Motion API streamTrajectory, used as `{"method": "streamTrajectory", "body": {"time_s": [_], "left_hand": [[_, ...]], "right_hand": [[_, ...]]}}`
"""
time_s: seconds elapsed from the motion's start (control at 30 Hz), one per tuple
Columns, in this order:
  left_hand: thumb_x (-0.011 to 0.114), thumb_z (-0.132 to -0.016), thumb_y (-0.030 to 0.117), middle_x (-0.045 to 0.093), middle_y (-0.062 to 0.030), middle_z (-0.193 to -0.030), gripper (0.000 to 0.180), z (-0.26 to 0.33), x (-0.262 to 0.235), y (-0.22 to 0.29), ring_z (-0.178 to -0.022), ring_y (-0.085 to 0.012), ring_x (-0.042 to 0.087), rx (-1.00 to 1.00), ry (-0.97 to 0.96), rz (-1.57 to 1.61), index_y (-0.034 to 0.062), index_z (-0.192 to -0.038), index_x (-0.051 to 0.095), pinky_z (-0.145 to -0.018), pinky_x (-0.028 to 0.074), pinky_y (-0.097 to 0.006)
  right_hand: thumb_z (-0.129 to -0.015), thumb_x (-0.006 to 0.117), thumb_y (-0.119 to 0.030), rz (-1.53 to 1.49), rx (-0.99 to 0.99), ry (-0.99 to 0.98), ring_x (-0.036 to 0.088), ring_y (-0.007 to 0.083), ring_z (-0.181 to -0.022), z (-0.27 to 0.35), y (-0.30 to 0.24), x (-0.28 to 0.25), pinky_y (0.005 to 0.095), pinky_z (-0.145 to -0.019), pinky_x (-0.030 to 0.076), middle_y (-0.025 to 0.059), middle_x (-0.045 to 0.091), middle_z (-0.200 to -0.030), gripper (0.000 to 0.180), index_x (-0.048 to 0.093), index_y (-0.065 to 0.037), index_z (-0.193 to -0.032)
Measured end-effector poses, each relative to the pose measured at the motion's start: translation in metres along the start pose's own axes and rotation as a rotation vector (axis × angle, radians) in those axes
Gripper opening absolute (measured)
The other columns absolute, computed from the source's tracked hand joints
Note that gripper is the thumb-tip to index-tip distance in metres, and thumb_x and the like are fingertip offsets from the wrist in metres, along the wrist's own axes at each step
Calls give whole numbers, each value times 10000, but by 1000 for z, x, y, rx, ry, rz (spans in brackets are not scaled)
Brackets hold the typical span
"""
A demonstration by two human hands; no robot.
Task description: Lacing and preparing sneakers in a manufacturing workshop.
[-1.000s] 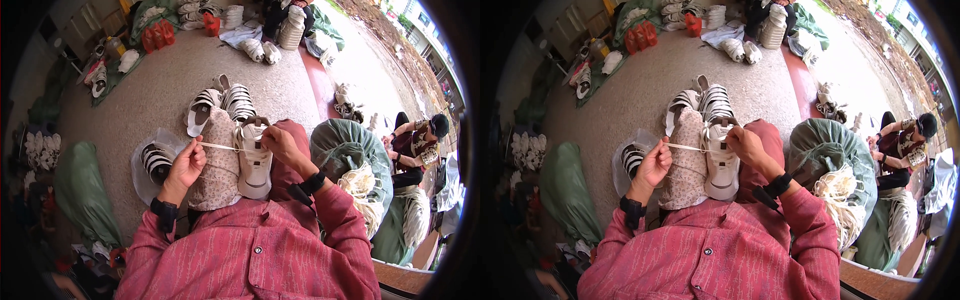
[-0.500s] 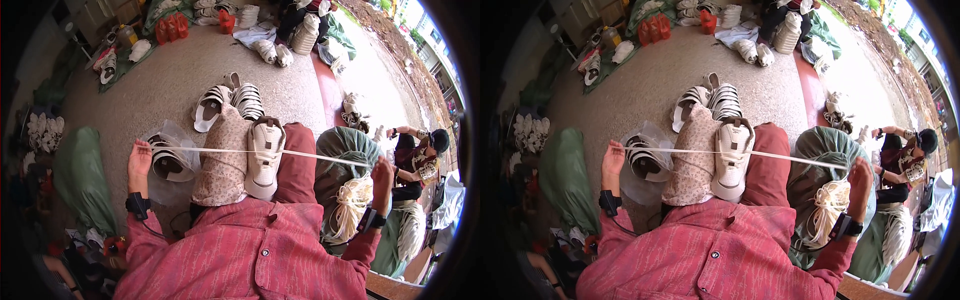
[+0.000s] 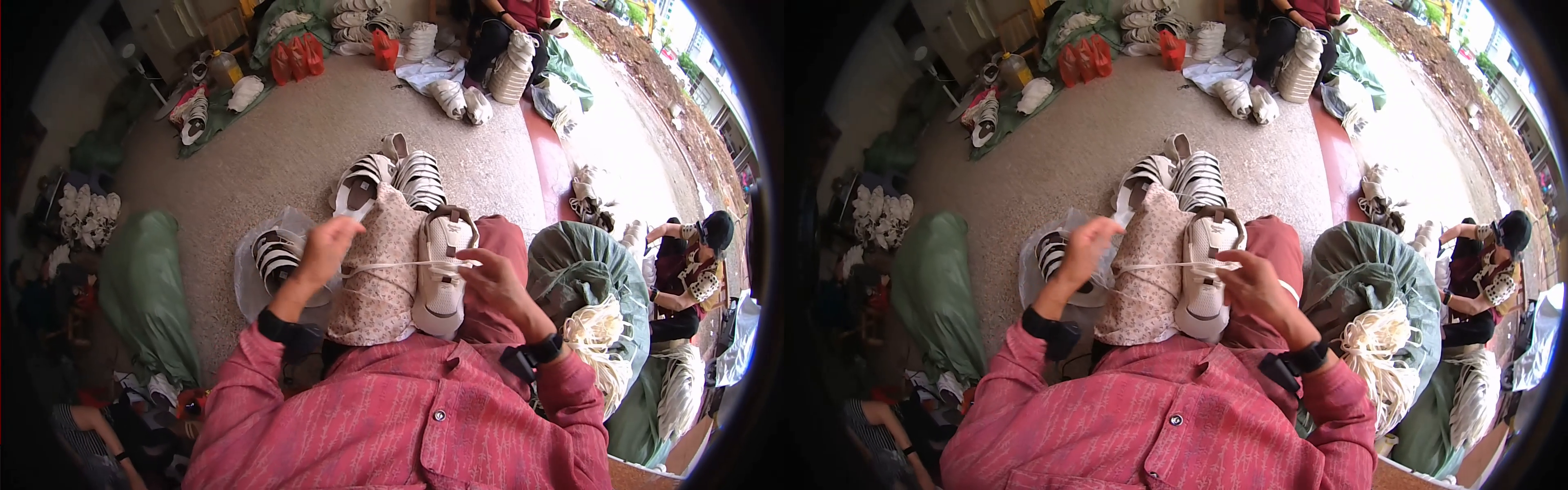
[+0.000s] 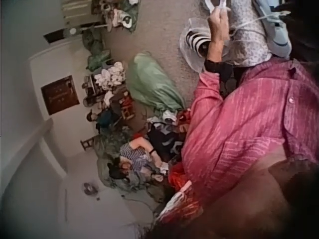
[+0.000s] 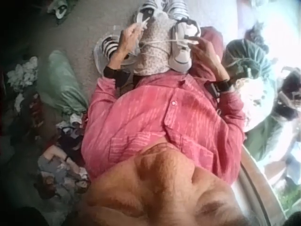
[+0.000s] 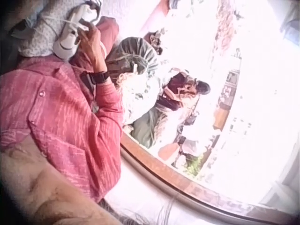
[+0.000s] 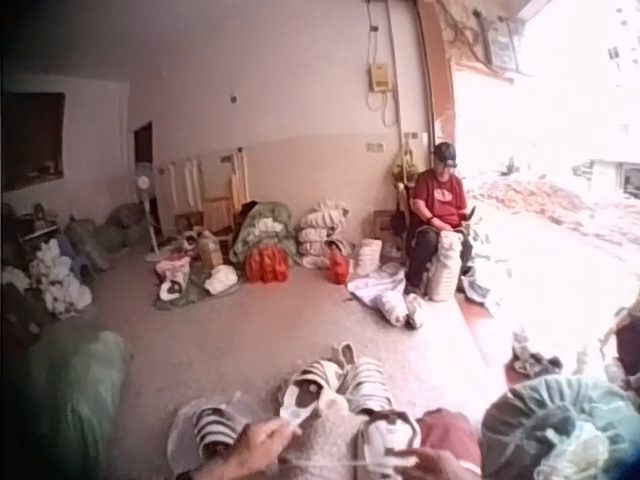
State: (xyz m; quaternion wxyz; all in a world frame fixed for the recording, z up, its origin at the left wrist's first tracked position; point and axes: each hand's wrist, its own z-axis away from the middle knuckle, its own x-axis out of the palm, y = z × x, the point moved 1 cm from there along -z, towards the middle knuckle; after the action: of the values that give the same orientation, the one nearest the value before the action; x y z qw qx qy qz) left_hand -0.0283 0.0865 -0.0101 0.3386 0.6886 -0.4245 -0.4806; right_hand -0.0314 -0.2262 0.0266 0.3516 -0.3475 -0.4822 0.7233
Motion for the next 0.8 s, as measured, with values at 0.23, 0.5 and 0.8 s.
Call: {"method": "streamTrajectory", "body": {"time_s": [0.23,0.5,0.8], "left_hand": [[586,-878,312,620,-161,-697,209,-3,79,21,-668,-364,626,227,-223,-279,124,-877,678,-600,488,-448],[591,-852,257,646,-108,-855,198,-5,84,15,-794,-323,635,218,-303,-293,83,-838,684,-696,498,-411],[562,-850,291,642,-127,-768,184,-2,96,1,-783,-333,638,320,-440,-381,123,-818,632,-725,460,-470]], "right_hand": [[-899,572,-226,260,-43,133,577,127,-480,-40,32,32,270,-453,436,71,607,-571,287,656,44,-943],[-809,632,-332,686,-43,256,631,170,-498,-51,9,47,307,-549,502,53,620,-514,311,698,-38,-733],[-813,680,-270,773,-272,283,614,145,-495,-64,53,31,284,-468,474,117,642,-594,340,664,69,-794]]}}
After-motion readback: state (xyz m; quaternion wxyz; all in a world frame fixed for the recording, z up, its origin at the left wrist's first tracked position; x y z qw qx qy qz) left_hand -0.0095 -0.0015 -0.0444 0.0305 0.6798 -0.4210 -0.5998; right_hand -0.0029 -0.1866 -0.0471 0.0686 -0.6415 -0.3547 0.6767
